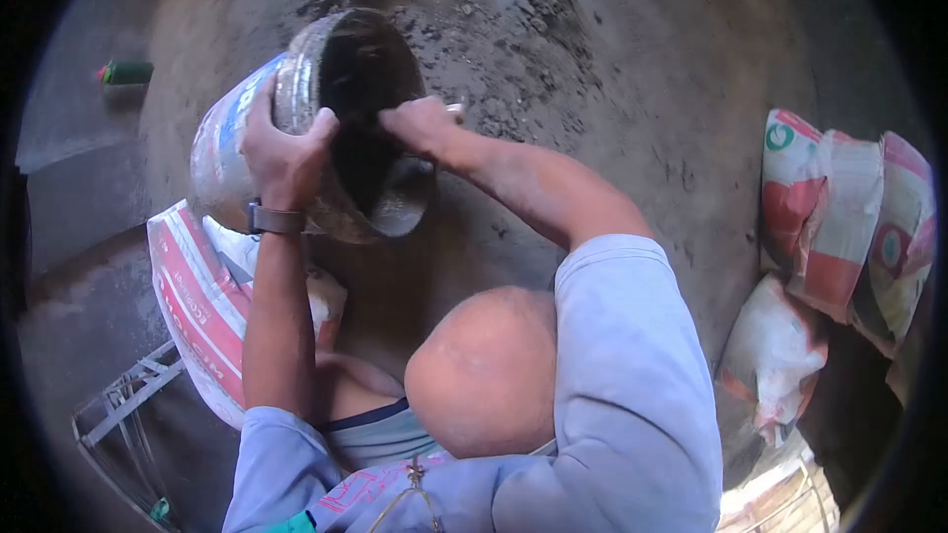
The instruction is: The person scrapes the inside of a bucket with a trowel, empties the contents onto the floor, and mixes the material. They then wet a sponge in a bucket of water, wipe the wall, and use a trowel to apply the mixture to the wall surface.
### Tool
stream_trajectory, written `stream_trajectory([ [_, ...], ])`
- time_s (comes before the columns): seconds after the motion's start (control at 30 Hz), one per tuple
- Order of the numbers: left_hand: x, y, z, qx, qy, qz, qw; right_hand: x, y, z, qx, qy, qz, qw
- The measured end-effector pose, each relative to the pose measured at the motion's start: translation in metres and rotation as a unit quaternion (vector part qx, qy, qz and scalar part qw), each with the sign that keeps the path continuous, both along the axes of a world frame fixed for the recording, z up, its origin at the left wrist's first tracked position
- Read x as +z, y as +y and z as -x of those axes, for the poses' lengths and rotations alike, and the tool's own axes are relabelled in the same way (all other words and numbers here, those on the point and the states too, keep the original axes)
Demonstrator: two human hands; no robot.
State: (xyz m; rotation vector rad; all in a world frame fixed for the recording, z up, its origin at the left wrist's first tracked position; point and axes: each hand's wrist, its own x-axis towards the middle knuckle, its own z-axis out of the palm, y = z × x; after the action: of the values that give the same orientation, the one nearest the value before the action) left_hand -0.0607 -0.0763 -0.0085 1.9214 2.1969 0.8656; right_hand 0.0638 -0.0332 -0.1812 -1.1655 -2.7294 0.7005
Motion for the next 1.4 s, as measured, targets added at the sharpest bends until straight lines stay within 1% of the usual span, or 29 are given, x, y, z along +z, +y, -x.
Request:
stream_trajectory([
  [0.03,0.0,-0.001,-0.002,-0.004,-0.008,0.002,1.0,0.001,-0.013,0.001,0.029,0.076,-0.039,0.996],
  [0.07,-0.003,-0.003,-0.001,0.007,0.0,-0.008,1.0,-0.003,-0.01,0.0,0.056,0.104,-0.102,0.988],
  [0.1,-0.005,-0.001,-0.002,0.008,-0.001,-0.014,1.0,-0.004,0.008,-0.004,0.058,0.103,-0.108,0.987],
  [0.13,-0.007,-0.004,-0.001,0.001,0.013,-0.028,1.0,-0.006,0.025,-0.008,0.007,0.004,0.007,1.0],
  [0.17,-0.007,-0.008,0.001,-0.009,0.029,-0.039,0.999,-0.01,0.03,-0.007,-0.045,-0.092,0.125,0.987],
  [0.23,-0.007,-0.005,0.002,-0.006,0.016,-0.029,0.999,-0.01,0.004,-0.001,-0.035,0.009,0.07,0.997],
  [0.3,-0.008,-0.007,-0.003,0.003,-0.009,-0.016,1.0,-0.009,-0.009,0.001,-0.014,0.059,-0.011,0.998],
  [0.37,-0.006,-0.007,-0.001,-0.005,0.024,-0.02,0.999,-0.021,0.017,-0.001,-0.117,-0.006,0.165,0.979],
  [0.4,-0.005,-0.008,-0.004,0.002,0.019,-0.021,1.0,-0.01,0.024,-0.011,-0.062,-0.106,0.137,0.983],
  [0.43,-0.003,-0.009,-0.001,-0.003,0.028,-0.016,0.999,-0.004,0.024,-0.007,-0.064,-0.09,0.189,0.976],
  [0.53,-0.007,-0.006,-0.004,0.007,-0.007,-0.01,1.0,0.013,0.001,0.005,-0.1,0.07,0.147,0.982],
  [0.57,-0.009,-0.006,-0.001,-0.004,0.0,-0.02,1.0,0.017,0.006,0.002,-0.096,0.068,0.146,0.982],
  [0.63,-0.009,-0.011,0.003,-0.011,0.017,-0.02,1.0,0.059,0.021,-0.007,-0.048,0.056,-0.028,0.997],
  [0.7,-0.006,-0.009,-0.002,0.0,0.014,-0.018,1.0,0.076,0.037,-0.011,-0.109,0.028,-0.055,0.992],
  [0.73,-0.005,-0.007,-0.003,0.001,0.015,-0.017,1.0,0.066,0.046,-0.013,-0.111,0.045,-0.006,0.993],
  [0.77,-0.005,-0.007,-0.002,0.001,0.026,-0.017,1.0,0.056,0.048,-0.017,-0.093,-0.03,0.061,0.993],
  [0.83,-0.005,-0.009,-0.002,0.005,0.03,-0.018,0.999,0.042,0.03,-0.039,-0.051,-0.008,0.096,0.994],
  [0.87,-0.005,-0.011,-0.001,0.003,0.022,-0.018,1.0,0.02,0.007,-0.029,-0.051,-0.037,0.104,0.993],
  [0.93,-0.006,-0.009,-0.003,0.004,0.031,-0.023,0.999,0.035,0.002,-0.027,-0.057,-0.068,0.101,0.991],
  [1.0,-0.005,-0.012,-0.004,0.0,0.027,-0.021,0.999,0.067,0.016,-0.037,0.127,-0.214,0.168,0.954],
  [1.03,-0.005,-0.008,-0.004,0.0,0.025,-0.025,0.999,0.091,0.027,-0.04,0.077,-0.189,0.175,0.963],
  [1.1,-0.007,-0.006,-0.003,0.004,-0.005,-0.021,1.0,0.105,0.043,-0.031,-0.107,-0.11,0.177,0.972],
  [1.17,-0.011,-0.006,-0.003,0.01,-0.034,-0.015,0.999,0.081,0.052,-0.035,-0.148,0.009,0.173,0.974],
  [1.2,-0.01,-0.002,-0.002,0.012,-0.016,-0.015,1.0,0.029,0.036,-0.034,-0.142,0.014,0.151,0.978],
  [1.23,-0.007,-0.001,0.0,0.011,0.004,-0.01,1.0,0.032,0.015,-0.029,-0.118,-0.058,0.162,0.978],
  [1.27,-0.006,-0.001,0.001,0.014,0.003,-0.013,1.0,0.015,-0.007,-0.02,-0.156,-0.034,0.194,0.968],
  [1.3,-0.006,0.001,-0.001,0.021,0.005,-0.019,1.0,0.018,-0.022,-0.009,-0.218,-0.07,0.251,0.94],
  [1.37,-0.004,0.001,-0.002,0.012,0.021,-0.009,1.0,0.055,-0.021,-0.027,-0.015,-0.163,0.241,0.957],
  [1.4,-0.004,0.003,-0.003,0.012,0.021,-0.012,1.0,0.06,-0.01,-0.03,-0.059,-0.129,0.225,0.964],
])
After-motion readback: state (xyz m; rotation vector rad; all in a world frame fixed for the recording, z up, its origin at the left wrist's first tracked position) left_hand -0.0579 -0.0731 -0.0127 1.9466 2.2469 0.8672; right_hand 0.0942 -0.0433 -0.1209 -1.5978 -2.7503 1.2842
